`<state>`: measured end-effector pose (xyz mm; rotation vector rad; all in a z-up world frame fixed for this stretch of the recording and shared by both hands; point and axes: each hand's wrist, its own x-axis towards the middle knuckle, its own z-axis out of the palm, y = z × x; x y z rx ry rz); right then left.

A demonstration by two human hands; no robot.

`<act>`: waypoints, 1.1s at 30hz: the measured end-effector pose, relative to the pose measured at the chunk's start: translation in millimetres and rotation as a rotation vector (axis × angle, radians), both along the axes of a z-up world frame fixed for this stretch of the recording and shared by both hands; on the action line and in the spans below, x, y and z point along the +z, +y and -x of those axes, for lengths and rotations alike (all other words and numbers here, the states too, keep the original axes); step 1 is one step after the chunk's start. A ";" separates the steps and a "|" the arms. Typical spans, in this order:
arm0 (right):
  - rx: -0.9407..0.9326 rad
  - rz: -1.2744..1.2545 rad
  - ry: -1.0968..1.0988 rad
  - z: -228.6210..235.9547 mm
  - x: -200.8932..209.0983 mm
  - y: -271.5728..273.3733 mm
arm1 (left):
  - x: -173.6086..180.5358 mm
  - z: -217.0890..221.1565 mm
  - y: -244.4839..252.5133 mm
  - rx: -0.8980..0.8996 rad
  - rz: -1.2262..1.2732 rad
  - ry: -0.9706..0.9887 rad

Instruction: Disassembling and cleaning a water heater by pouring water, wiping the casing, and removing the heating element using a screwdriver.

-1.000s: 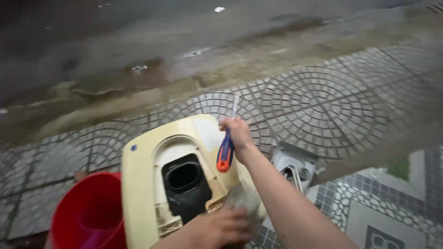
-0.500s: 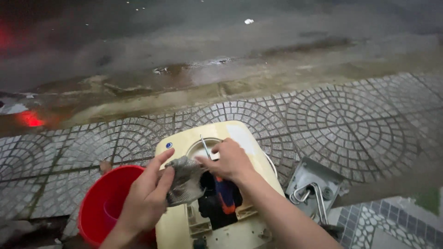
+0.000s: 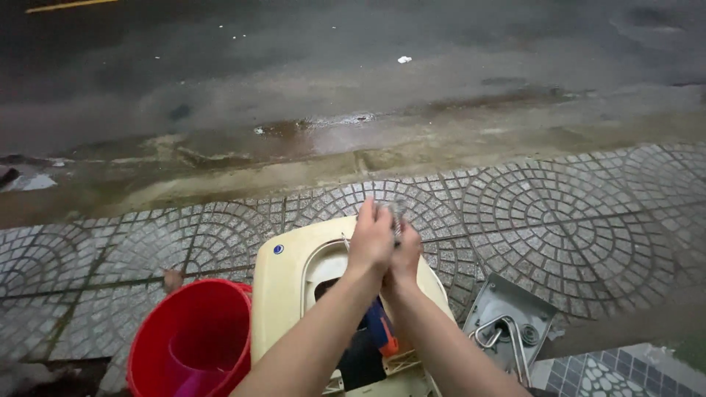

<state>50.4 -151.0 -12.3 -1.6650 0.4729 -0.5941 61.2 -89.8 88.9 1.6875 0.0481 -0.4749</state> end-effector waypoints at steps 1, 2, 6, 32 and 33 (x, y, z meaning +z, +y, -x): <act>-0.001 -0.002 0.001 5.7 17.4 5.3 | -21.5 -17.1 -5.8 -0.001 -0.002 0.001; -0.100 -0.085 0.146 10.1 36.1 10.1 | -41.8 -35.3 -11.7 -0.006 -0.100 -0.001; -0.215 -0.113 0.337 18.2 69.2 12.8 | -116.6 -74.0 -21.4 0.102 -0.136 0.039; -0.259 -0.602 -0.091 1.3 8.9 -98.3 | -41.1 -10.8 6.3 -0.223 -0.668 -0.480; -0.257 -0.759 -0.174 3.0 9.1 -106.7 | -47.4 -13.0 -2.7 -0.184 -0.719 -0.468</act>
